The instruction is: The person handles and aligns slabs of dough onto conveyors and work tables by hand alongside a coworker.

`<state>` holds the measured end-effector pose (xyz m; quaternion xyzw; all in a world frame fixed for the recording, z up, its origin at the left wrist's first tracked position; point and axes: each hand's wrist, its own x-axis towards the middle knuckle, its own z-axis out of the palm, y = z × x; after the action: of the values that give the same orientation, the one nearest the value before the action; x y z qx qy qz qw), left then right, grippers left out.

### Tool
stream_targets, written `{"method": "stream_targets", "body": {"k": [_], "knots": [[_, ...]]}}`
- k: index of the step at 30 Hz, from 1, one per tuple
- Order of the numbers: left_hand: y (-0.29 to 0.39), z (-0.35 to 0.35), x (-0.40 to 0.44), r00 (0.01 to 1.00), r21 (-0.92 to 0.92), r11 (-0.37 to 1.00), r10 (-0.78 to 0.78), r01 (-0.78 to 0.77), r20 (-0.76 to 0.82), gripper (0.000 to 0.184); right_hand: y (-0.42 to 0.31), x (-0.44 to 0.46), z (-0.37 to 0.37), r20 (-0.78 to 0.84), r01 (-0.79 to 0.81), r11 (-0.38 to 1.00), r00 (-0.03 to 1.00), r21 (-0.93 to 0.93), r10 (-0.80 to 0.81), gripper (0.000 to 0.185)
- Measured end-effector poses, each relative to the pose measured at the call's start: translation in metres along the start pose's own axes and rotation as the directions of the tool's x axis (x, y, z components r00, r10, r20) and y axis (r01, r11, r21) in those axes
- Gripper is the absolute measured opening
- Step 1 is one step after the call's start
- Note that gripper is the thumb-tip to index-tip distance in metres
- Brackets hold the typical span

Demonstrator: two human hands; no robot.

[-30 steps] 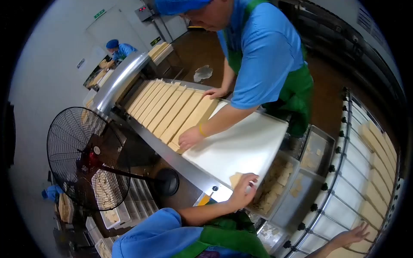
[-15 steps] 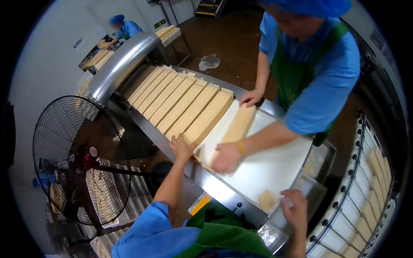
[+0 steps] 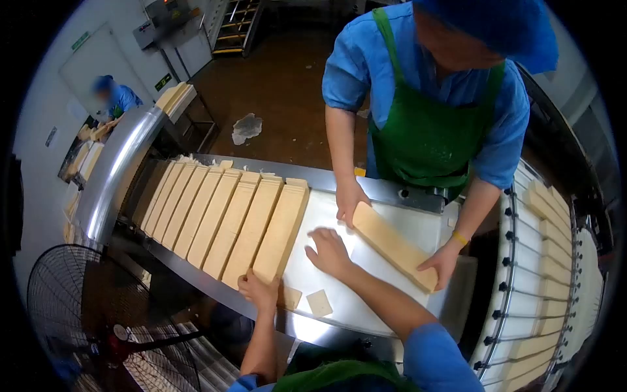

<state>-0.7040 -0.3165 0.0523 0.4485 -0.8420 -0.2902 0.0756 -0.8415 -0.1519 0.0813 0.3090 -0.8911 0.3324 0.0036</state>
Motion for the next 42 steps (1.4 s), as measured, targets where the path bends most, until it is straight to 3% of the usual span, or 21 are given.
{"method": "stream_targets", "body": {"k": [2,4,7,10,12,14,17,19,23,24,25,27,31,33,34,35,37,38,40,41,42], "knots": [[-0.001,0.0,0.002,1.0,0.019,1.0,0.001,-0.001,0.025,0.085,0.007,0.033,0.029,0.009,-0.099,0.979,0.995,-0.178,0.103,0.056],[-0.002,0.001,0.002,0.999,0.029,1.0,0.008,-0.01,0.053,0.087,-0.002,0.071,0.04,0.062,-0.287,0.919,0.947,-0.27,0.314,0.066],[-0.013,-0.007,-0.002,0.991,0.012,0.997,0.073,-0.075,0.114,0.092,-0.008,0.117,0.049,0.073,-0.364,0.887,0.914,-0.283,0.398,0.071],[-0.027,-0.022,-0.016,0.97,0.043,0.97,0.24,-0.241,0.036,0.093,-0.018,0.149,0.047,0.126,-0.459,0.833,0.849,-0.309,0.514,0.073],[-0.033,-0.027,-0.017,0.977,-0.028,0.989,0.149,-0.147,0.152,0.097,-0.02,0.153,0.046,0.18,-0.494,0.824,0.816,-0.276,0.549,0.074],[-0.042,-0.018,-0.009,0.966,-0.03,0.984,0.18,-0.178,0.187,0.099,-0.015,0.15,0.043,0.242,-0.537,0.816,0.78,-0.214,0.577,0.075],[-0.039,-0.01,-0.004,0.96,0.038,0.981,0.176,-0.189,0.219,0.101,-0.017,0.129,0.019,0.218,-0.665,0.731,0.699,-0.153,0.681,0.072],[-0.029,-0.009,-0.009,0.926,0.0,0.958,0.278,-0.288,0.257,0.092,-0.005,0.105,-0.011,0.198,-0.749,0.64,0.611,-0.17,0.767,0.074],[-0.014,0.025,-0.031,0.76,-0.187,0.854,0.517,-0.485,0.394,0.091,0.042,0.023,-0.076,0.04,-0.897,0.427,0.425,-0.12,0.904,0.079],[-0.006,0.034,-0.035,0.704,-0.275,0.8,0.6,-0.533,0.381,0.091,0.054,0.003,-0.086,-0.09,-0.918,0.385,0.393,-0.091,0.915,0.082],[0.01,0.038,-0.044,0.672,-0.295,0.779,0.627,-0.554,0.393,0.091,0.068,-0.016,-0.097,-0.217,-0.933,0.355,0.36,-0.065,0.907,0.084],[0.038,0.037,-0.058,0.579,-0.23,0.803,0.565,-0.55,0.588,0.088,0.087,-0.054,-0.11,-0.273,-0.943,0.332,0.322,-0.011,0.906,0.087],[0.078,0.058,-0.102,0.55,-0.214,0.776,0.584,-0.593,0.597,0.085,0.107,-0.124,-0.139,-0.416,-0.947,0.283,0.199,0.15,0.887,0.088],[0.081,0.077,-0.131,0.502,-0.324,0.621,0.776,-0.714,0.382,0.077,0.107,-0.166,-0.171,-0.367,-0.83,0.215,0.014,0.515,0.93,0.089],[0.099,0.068,-0.158,0.524,-0.388,0.628,0.778,-0.674,0.347,0.07,0.101,-0.191,-0.193,-0.346,-0.754,0.232,0.006,0.615,0.938,0.091],[0.108,0.07,-0.178,0.515,-0.386,0.619,0.784,-0.684,0.347,0.07,0.103,-0.216,-0.206,-0.426,-0.753,0.267,-0.019,0.602,0.905,0.088],[0.122,0.072,-0.215,0.387,-0.479,0.489,0.871,-0.729,0.301,0.064,0.102,-0.269,-0.237,-0.55,-0.741,0.319,-0.081,0.591,0.831,0.082],[0.132,0.07,-0.237,0.397,-0.467,0.494,0.869,-0.733,0.296,0.064,0.095,-0.296,-0.258,-0.565,-0.71,0.325,-0.124,0.625,0.816,0.079],[0.16,0.064,-0.288,0.24,-0.594,0.399,0.913,-0.699,0.33,0.07,0.083,-0.349,-0.303,-0.566,-0.628,0.332,-0.214,0.704,0.796,0.075],[0.176,0.063,-0.31,0.152,-0.657,0.349,0.928,-0.669,0.339,0.073,0.081,-0.375,-0.326,-0.559,-0.62,0.333,-0.21,0.711,0.802,0.075],[0.191,0.062,-0.331,0.151,-0.655,0.349,0.928,-0.67,0.34,0.073,0.084,-0.401,-0.346,-0.553,-0.611,0.329,-0.217,0.719,0.804,0.076]]}}
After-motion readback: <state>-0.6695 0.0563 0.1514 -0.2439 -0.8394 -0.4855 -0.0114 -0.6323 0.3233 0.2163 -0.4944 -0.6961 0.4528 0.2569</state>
